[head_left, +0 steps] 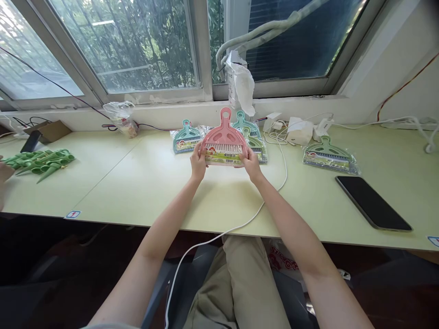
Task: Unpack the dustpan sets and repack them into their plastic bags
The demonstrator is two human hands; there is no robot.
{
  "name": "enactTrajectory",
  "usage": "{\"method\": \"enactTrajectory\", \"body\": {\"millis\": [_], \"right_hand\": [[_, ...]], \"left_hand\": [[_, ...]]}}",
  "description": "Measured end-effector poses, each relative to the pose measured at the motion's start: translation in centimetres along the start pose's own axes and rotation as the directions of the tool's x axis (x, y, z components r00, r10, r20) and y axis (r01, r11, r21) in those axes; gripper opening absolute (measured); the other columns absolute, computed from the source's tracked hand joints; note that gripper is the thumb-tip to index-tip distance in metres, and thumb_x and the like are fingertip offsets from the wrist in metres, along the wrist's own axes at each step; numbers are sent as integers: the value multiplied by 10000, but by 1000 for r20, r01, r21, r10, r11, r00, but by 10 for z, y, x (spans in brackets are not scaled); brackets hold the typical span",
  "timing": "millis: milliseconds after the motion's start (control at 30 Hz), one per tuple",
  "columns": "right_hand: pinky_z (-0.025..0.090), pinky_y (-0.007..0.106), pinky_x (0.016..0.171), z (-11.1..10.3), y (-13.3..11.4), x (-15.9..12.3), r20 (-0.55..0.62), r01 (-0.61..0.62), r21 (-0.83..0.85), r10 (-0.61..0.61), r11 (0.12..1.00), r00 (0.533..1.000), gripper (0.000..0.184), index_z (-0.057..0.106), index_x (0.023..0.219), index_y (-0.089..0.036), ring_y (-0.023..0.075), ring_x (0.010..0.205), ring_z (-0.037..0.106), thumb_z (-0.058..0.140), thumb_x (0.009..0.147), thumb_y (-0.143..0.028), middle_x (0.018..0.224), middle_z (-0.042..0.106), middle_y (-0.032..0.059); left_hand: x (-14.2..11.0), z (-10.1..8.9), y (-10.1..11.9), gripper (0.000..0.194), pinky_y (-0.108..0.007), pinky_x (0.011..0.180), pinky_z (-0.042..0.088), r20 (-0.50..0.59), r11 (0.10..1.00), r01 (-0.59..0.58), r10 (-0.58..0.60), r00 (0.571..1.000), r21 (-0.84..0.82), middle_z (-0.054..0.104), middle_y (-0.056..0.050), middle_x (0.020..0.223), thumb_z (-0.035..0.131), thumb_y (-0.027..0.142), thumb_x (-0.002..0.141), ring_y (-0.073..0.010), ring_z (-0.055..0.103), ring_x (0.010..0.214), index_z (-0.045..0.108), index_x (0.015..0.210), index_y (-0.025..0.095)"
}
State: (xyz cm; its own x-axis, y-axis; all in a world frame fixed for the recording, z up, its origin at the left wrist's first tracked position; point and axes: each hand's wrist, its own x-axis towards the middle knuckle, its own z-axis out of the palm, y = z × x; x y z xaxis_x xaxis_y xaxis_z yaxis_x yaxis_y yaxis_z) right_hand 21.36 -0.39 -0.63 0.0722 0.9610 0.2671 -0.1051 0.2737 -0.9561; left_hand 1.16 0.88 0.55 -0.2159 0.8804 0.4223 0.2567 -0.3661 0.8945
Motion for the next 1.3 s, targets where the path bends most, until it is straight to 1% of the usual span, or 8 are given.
{"method": "enactTrajectory", "body": {"millis": [67, 267, 600, 733, 900, 1033, 1167, 1300], "right_hand": [[640, 442, 730, 0, 1, 0, 3, -9, 2, 9, 1000, 1000, 557, 596, 1249, -241, 228, 925, 612, 647, 706, -358, 1074, 630, 63], [641, 477, 762, 7, 3, -2, 25, -5, -10, 5, 1000, 1000, 562, 571, 1284, -249, 227, 922, 613, 626, 737, -368, 1063, 643, 65], [645, 408, 663, 10, 4, -3, 30, 17, -11, -17, 1000, 999, 567, 583, 1273, -264, 225, 907, 610, 659, 729, -407, 1059, 644, 60], [639, 403, 681, -1, 8, 2, 26, 18, -29, -18, 999, 1000, 573, 594, 1267, -251, 202, 859, 597, 662, 719, -402, 1001, 635, 46], [637, 390, 663, -16, 12, 9, 2, -5, -40, 5, 999, 1000, 622, 597, 1273, -253, 206, 868, 601, 672, 680, -425, 994, 634, 27], [632, 408, 692, -14, 7, 7, 48, 12, -36, -10, 999, 999, 605, 599, 1257, -258, 223, 910, 618, 679, 696, -469, 1000, 651, 38], [607, 372, 666, -13, 3, 6, 69, 26, -82, -21, 996, 997, 518, 641, 1189, -243, 199, 820, 612, 650, 729, -480, 923, 670, 29], [572, 375, 746, -18, 8, 9, 30, 94, -175, -90, 980, 995, 481, 663, 1140, -192, 188, 785, 608, 643, 734, -449, 844, 676, 30]], "left_hand": [[2, 0, -2, 397, -206, 463, 426, 0, 1000, -2, 2, 1000, 7, 604, 17, 721, 480, 384, 943, -91, 491, 501, 575, 1298, 234], [5, -2, -6, 322, -219, 628, 467, -125, 993, -64, 77, 989, 100, 667, -18, 807, 490, 283, 936, -118, 586, 670, 633, 1217, 219], [7, -5, -7, 350, -292, 745, 494, -134, 986, -133, 146, 980, 102, 709, -72, 972, 490, 404, 941, -184, 648, 810, 638, 1203, 226], [1, 1, -8, 405, -289, 703, 505, -75, 983, -149, 158, 985, 106, 693, -58, 918, 441, 461, 967, -186, 645, 790, 593, 1260, 226], [-6, 9, -8, 463, -213, 467, 461, 67, 995, -85, 82, 994, 43, 633, -29, 857, 388, 503, 978, -129, 591, 619, 507, 1348, 251], [-5, 6, -8, 423, -188, 420, 423, 6, 993, -75, 74, 997, 94, 588, -3, 785, 387, 451, 988, -93, 497, 514, 522, 1327, 238], [-3, 2, -9, 407, -205, 463, 439, -43, 984, -103, 111, 993, 147, 593, -10, 786, 383, 396, 994, -96, 492, 510, 538, 1328, 223], [-2, 3, -9, 434, -229, 463, 442, -1, 986, -89, 90, 996, 139, 599, -10, 760, 384, 445, 989, -114, 525, 509, 541, 1328, 225]]}}
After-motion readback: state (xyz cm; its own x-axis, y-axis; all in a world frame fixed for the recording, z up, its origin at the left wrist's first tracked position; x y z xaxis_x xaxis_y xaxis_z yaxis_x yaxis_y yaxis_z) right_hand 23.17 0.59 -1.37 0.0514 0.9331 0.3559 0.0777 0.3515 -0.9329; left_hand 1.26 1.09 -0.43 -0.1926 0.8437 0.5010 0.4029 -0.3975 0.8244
